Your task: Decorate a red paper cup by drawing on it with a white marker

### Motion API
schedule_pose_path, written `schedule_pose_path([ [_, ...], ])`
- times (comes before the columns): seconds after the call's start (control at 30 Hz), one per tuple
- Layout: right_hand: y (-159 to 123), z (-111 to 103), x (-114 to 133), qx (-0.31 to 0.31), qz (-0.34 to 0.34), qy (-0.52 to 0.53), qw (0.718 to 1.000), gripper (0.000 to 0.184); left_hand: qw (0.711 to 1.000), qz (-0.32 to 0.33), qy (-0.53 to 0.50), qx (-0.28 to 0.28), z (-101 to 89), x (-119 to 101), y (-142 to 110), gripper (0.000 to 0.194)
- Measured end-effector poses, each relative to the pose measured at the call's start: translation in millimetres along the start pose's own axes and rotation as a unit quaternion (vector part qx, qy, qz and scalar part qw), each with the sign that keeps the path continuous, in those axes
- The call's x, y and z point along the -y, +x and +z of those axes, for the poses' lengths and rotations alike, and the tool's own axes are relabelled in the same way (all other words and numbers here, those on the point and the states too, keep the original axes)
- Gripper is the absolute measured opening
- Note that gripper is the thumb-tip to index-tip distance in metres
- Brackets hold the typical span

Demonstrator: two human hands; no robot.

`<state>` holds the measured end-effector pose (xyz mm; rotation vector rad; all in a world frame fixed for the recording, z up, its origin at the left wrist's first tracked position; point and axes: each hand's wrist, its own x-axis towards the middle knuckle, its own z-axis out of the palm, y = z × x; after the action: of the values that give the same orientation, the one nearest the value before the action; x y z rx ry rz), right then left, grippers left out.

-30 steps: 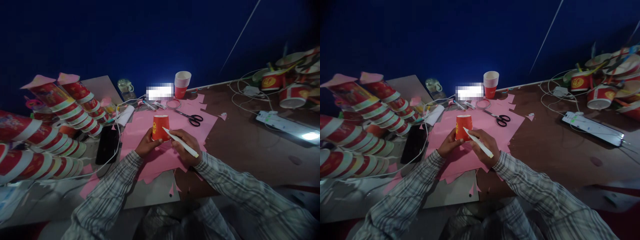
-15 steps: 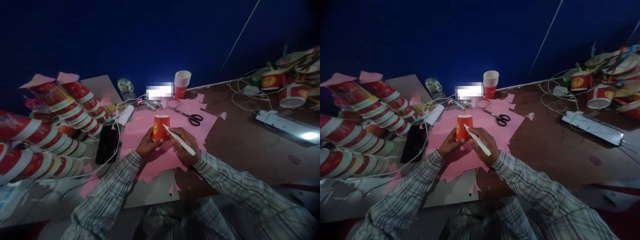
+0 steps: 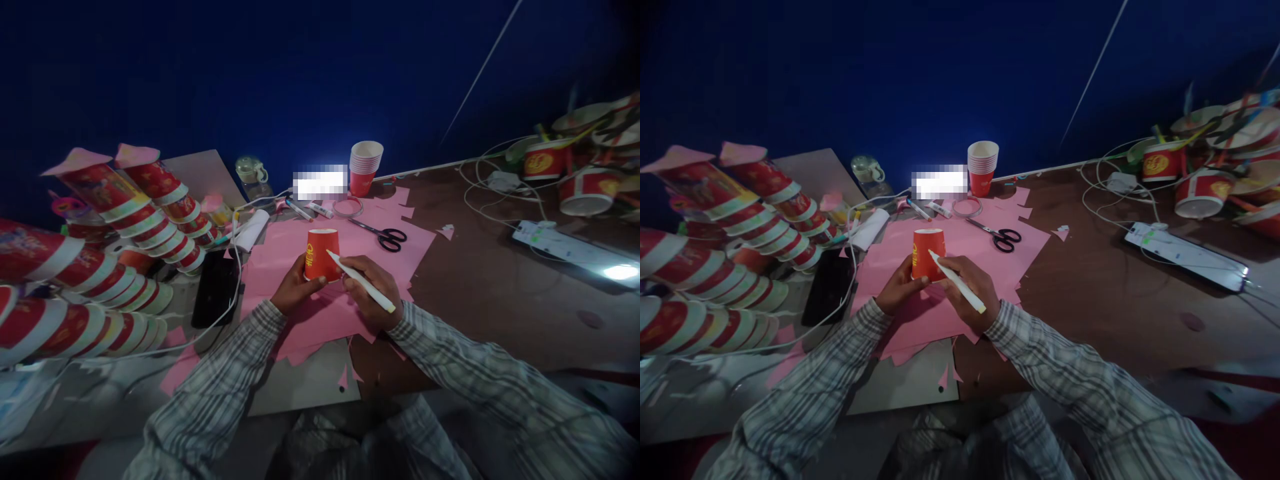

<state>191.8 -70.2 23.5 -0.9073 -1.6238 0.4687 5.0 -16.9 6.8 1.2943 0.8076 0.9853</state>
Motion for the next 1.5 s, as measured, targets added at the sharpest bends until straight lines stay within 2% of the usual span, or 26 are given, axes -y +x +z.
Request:
schedule_pose_path([
  [0.2,0.5,-0.8,1.3,-0.015,0.005,0.011,1.000,0.024,1.000,-0.008,0.010,-0.003,-0.2,-2.3,-0.3,0.066],
  [0.47,-0.1,-1.4,1.1,-0.002,0.026,-0.004,1.000,0.027,1.000,-0.007,0.005,-0.004,0.9,-4.2,-1.2,0.064],
  [1.5,-0.4,0.0,0.2,-0.001,0.000,-0.010,1.000,0.026,1.000,-0.001,-0.003,0.002,0.9,-0.3,-0.4,0.063],
])
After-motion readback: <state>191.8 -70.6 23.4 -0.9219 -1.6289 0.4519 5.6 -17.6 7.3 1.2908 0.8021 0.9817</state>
